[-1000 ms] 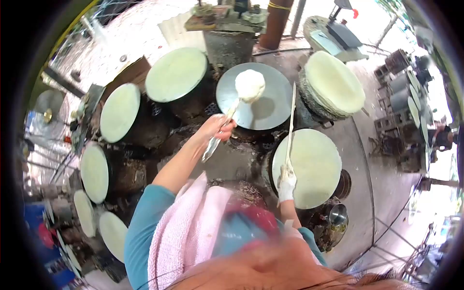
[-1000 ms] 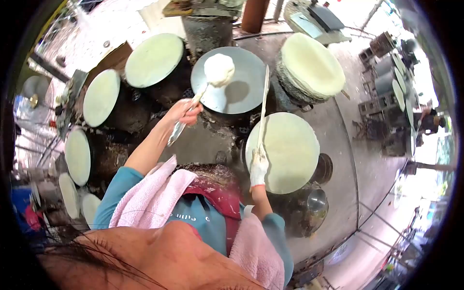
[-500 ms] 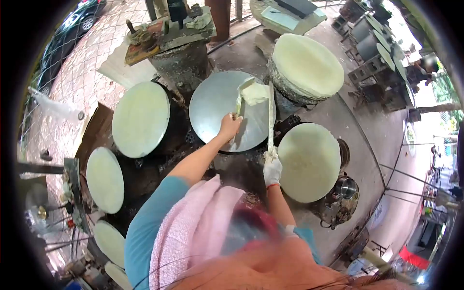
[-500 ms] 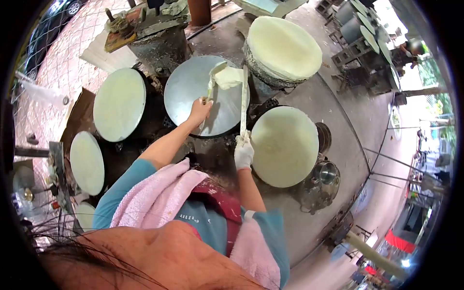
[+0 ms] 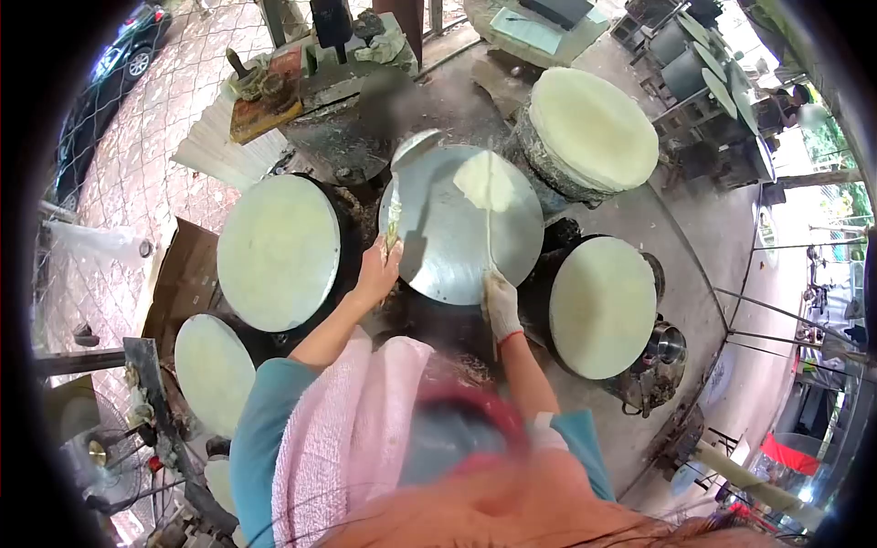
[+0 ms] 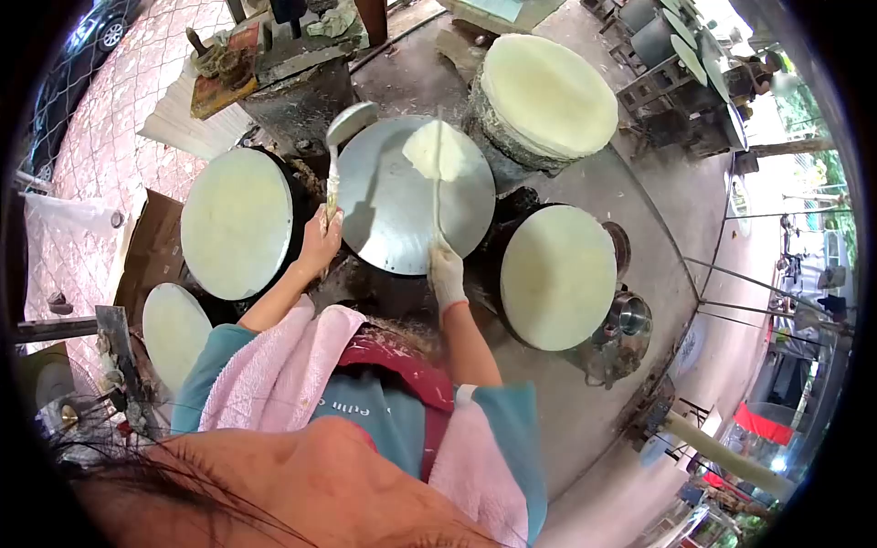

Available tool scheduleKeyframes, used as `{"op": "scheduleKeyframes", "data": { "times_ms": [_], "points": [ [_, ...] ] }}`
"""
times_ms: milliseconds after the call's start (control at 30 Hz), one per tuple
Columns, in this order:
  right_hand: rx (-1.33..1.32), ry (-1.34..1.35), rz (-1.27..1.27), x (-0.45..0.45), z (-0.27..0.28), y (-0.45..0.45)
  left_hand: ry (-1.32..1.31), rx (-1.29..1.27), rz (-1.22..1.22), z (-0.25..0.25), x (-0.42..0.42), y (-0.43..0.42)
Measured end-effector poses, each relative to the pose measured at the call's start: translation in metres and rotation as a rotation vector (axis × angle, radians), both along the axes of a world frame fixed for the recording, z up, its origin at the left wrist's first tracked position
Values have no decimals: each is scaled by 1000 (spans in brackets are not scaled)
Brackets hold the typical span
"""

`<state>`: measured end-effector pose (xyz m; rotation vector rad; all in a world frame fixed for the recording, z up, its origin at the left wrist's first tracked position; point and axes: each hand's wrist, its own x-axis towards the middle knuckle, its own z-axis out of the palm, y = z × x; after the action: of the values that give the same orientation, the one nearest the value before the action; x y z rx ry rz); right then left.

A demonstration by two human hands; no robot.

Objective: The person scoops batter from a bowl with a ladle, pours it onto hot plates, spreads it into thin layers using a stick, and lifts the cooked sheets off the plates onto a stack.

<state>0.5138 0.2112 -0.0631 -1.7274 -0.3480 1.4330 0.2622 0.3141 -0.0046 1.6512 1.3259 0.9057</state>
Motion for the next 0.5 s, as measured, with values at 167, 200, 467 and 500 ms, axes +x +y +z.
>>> {"op": "scheduleKeyframes", "data": {
  "times_ms": [167,200,467,500],
  "points": [
    [374,-474,58,52,21,-9,174,-29,33,25,-32,-18],
    [322,-383,22,68,-4,-11,166,-57,69,19,-42,-19],
    [364,-223,290,60,-19,16,109,-285,281,22,-51,-53],
    [359,-189,280,86,-12,14,122,-245,298,22,-51,-58]
  ]
}}
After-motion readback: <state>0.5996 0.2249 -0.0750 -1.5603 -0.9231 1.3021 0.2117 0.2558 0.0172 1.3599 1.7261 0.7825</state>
